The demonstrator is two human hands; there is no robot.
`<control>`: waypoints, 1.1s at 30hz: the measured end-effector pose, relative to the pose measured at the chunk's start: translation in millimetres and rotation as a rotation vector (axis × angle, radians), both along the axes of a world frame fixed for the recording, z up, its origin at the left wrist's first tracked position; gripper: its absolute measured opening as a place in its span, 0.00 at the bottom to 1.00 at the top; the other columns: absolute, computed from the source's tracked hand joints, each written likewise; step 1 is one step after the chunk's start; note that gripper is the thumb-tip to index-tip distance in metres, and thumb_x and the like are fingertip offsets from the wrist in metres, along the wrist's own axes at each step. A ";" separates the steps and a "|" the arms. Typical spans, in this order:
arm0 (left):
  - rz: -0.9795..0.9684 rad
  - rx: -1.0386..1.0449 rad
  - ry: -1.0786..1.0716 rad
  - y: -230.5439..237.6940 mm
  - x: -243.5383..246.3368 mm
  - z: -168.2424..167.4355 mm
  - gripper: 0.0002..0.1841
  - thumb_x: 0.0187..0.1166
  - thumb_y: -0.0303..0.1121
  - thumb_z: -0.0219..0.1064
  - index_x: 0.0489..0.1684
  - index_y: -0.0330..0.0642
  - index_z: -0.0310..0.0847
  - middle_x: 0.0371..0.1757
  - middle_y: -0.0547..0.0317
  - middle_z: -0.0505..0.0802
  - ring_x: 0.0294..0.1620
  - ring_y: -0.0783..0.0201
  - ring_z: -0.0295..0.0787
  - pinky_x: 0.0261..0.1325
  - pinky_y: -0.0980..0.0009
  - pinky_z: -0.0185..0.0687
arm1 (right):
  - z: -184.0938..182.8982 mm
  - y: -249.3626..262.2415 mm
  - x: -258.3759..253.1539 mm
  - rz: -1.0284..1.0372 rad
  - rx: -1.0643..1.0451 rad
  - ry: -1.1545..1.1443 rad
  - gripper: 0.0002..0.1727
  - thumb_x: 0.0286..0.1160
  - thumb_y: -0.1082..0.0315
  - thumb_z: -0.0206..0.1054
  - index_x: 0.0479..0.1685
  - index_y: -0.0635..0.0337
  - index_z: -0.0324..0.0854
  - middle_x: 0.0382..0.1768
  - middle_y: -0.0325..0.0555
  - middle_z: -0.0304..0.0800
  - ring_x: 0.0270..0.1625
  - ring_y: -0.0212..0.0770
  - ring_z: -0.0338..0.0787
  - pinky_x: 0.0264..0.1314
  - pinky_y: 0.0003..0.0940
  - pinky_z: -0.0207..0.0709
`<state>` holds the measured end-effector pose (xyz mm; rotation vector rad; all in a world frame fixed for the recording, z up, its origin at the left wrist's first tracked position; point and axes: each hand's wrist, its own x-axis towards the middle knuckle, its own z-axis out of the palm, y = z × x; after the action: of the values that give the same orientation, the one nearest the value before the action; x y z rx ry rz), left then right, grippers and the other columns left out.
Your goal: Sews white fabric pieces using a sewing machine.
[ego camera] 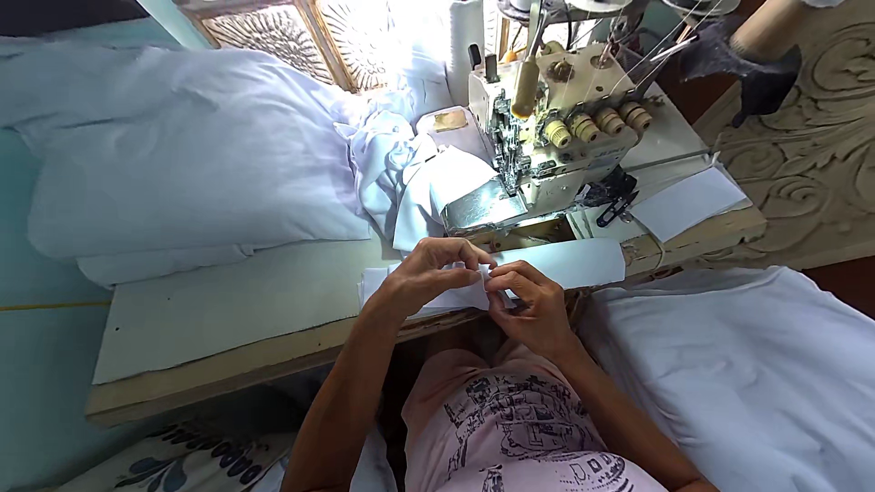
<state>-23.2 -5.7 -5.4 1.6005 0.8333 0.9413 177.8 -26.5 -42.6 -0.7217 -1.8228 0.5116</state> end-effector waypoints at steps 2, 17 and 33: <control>0.004 -0.043 -0.079 -1.4 -0.8 0.4 0.06 0.69 0.25 0.65 0.29 0.46 0.87 0.41 0.66 0.93 0.45 0.75 0.89 0.48 0.78 0.85 | 2.7 0.2 0.0 0.012 -0.043 0.010 0.04 0.61 0.78 0.70 0.32 0.66 0.89 0.41 0.49 0.91 0.47 0.30 0.91 0.49 0.18 0.84; 0.235 0.006 -0.320 -3.6 -4.1 1.8 0.09 0.73 0.21 0.66 0.32 0.50 0.85 0.36 0.68 0.92 0.40 0.74 0.90 0.46 0.78 0.87 | 7.3 1.8 9.1 0.054 -0.271 0.149 0.02 0.62 0.76 0.75 0.31 0.64 0.89 0.41 0.42 0.92 0.48 0.25 0.91 0.50 0.18 0.86; 0.564 0.551 0.672 100.4 52.1 8.6 0.05 0.75 0.21 0.66 0.38 0.28 0.87 0.39 0.38 0.92 0.45 0.42 0.90 0.53 0.46 0.80 | 26.2 60.3 4.3 -0.384 -0.124 -0.158 0.08 0.69 0.74 0.75 0.39 0.62 0.80 0.30 0.49 0.85 0.28 0.44 0.85 0.24 0.39 0.75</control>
<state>29.0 94.7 3.1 2.2735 1.6564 1.0897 182.2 33.7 -16.5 -1.1953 -1.7476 0.3211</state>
